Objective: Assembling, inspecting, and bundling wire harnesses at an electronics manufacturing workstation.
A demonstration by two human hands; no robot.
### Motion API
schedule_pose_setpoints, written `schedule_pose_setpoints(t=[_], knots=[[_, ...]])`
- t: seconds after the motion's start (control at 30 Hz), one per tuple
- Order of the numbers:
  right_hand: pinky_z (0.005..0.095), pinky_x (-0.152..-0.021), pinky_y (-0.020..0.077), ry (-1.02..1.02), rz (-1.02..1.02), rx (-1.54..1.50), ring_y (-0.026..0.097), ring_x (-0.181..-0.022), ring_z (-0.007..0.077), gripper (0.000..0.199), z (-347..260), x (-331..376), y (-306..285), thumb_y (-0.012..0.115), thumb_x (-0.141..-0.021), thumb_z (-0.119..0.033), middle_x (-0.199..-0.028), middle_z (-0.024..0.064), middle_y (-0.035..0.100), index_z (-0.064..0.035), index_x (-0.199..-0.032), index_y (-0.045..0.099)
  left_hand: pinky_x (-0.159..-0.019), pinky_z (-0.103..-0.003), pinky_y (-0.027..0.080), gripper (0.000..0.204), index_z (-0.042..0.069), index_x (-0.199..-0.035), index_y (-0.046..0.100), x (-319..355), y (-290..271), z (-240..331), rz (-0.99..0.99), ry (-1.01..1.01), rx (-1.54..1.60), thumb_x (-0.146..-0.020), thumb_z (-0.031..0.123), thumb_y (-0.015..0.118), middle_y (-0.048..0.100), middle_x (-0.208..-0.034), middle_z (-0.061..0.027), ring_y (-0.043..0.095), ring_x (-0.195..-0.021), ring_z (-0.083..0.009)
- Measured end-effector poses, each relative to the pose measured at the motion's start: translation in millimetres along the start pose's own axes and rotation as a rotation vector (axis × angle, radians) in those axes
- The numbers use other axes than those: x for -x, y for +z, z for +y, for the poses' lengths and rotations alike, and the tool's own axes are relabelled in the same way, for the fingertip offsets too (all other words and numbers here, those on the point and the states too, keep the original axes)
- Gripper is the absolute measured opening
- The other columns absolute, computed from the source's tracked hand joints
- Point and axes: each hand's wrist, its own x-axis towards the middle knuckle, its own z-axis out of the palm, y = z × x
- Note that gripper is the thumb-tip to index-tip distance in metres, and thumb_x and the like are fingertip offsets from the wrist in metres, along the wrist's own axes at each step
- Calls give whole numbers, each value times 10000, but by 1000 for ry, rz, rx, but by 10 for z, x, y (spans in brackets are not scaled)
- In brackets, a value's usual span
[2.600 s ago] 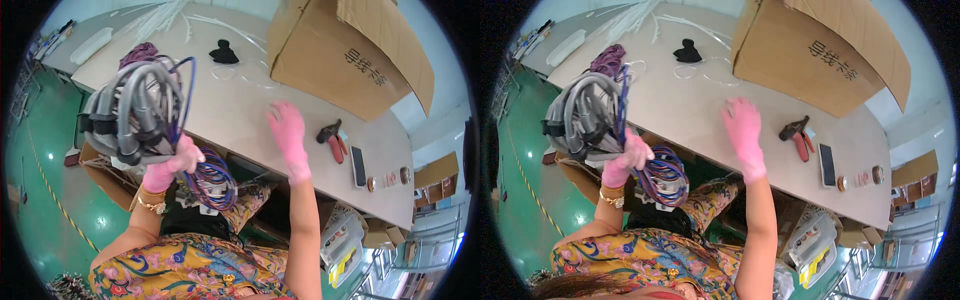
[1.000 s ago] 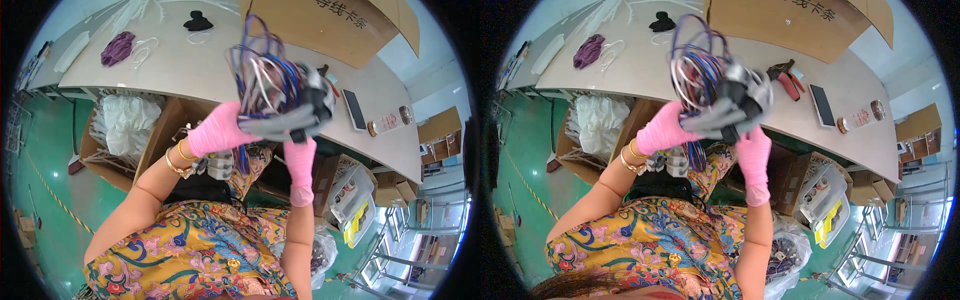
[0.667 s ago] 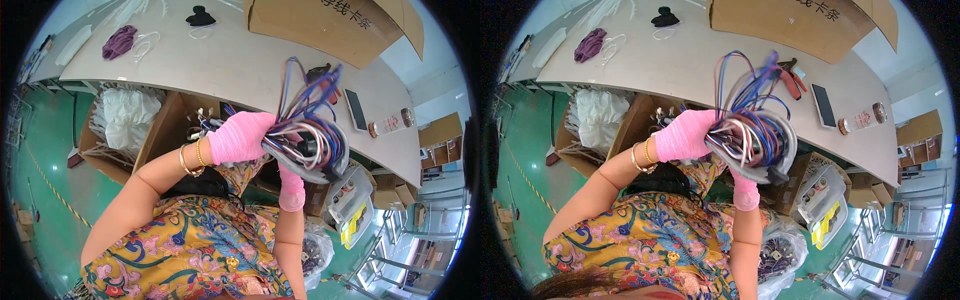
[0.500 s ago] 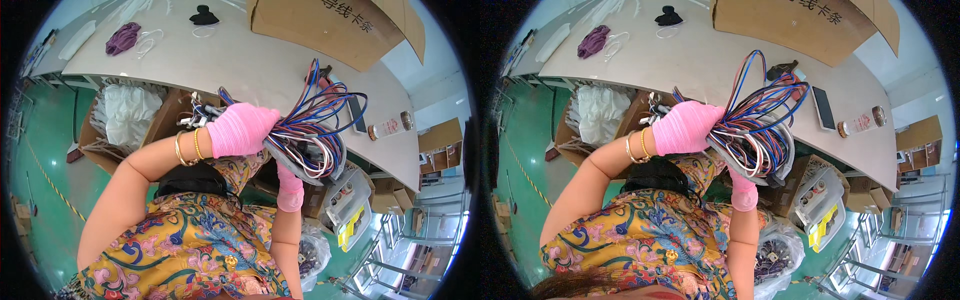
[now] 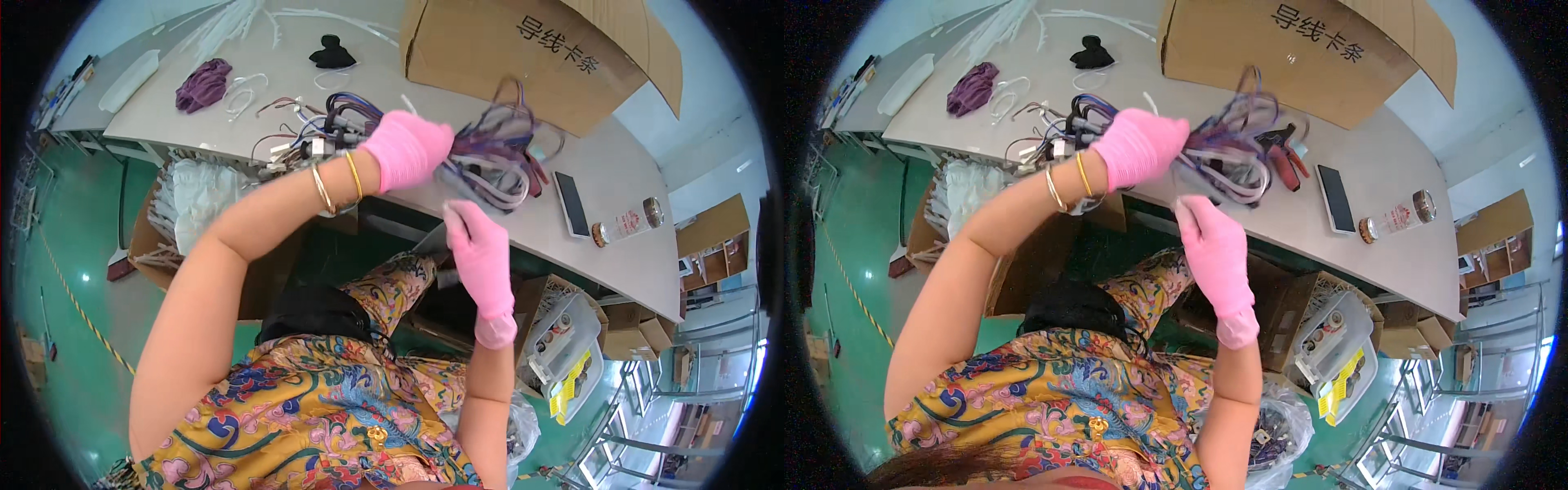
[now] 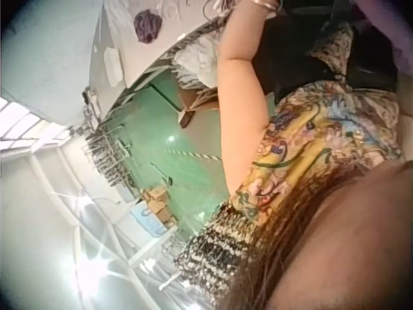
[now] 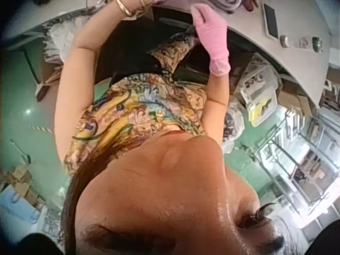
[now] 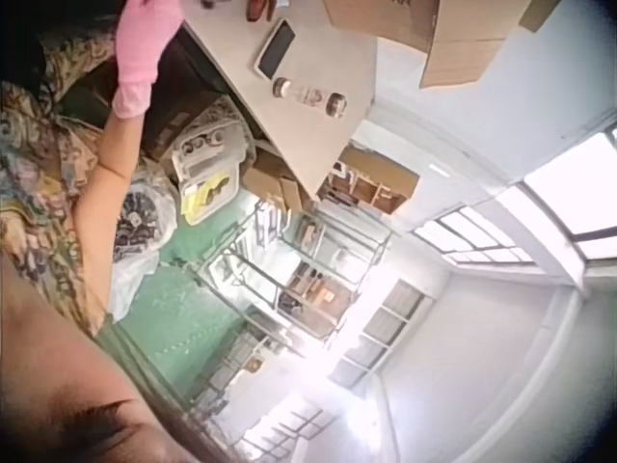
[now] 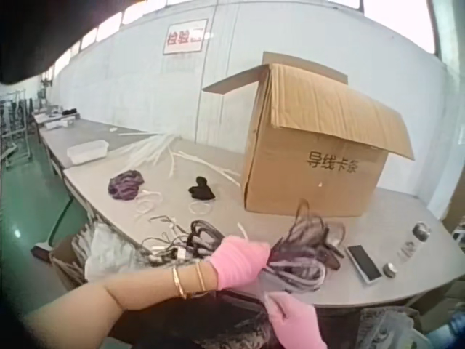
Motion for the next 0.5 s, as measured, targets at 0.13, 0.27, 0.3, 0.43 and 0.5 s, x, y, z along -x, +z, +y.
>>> schedule_pose_setpoints(t=[0.13, 0.27, 0.3, 0.43, 0.5], knots=[[212, -632, 397, 155, -123, -71, 475, -670, 59, 103, -245, -92, -363, 605, -871, -69, -728, -6, 582, 6, -886, 673, -658, -371, 533, 93, 86, -879, 585, 100, 312, 130, 122, 54, 0, -804, 139, 604, 670, -781, -90, 690, -760, -268], [219, -624, 358, 448, -158, -554, 433, -667, 53, 205, -335, -414, -309, 513, -938, -168, -764, -23, 534, 16, -900, 595, -669, -351, 506, 84, 123, -864, 587, 97, 463, 268, 152, -35, 70, -836, 201, 575, 656, -762, -67, 683, -747, -248], [221, -618, 353, 510, -131, -678, 423, -660, 50, 227, -233, -474, -226, 506, -946, -182, -744, -24, 517, 24, -924, 600, -669, -351, 506, 84, 123, -864, 587, 99, 502, 293, 150, -31, 80, -836, 201, 575, 656, -762, -67, 683, -747, -248], [229, -610, 361, 457, -185, -747, 449, -658, 64, 249, -8, -764, -128, 515, -945, -188, -758, 1, 552, 38, -953, 620, -672, -340, 495, 90, 137, -847, 614, 70, 659, 346, 180, -82, 66, -835, 213, 569, 651, -790, -50, 665, -722, -223], [239, -639, 399, 277, -160, -36, 512, -696, 93, 279, -161, -962, -30, 538, -938, -212, -783, 31, 583, 53, -951, 625, -625, -355, 492, 101, 141, -812, 636, 47, 682, 340, 215, -96, 59, -844, 182, 550, 648, -730, -36, 675, -709, -212]])
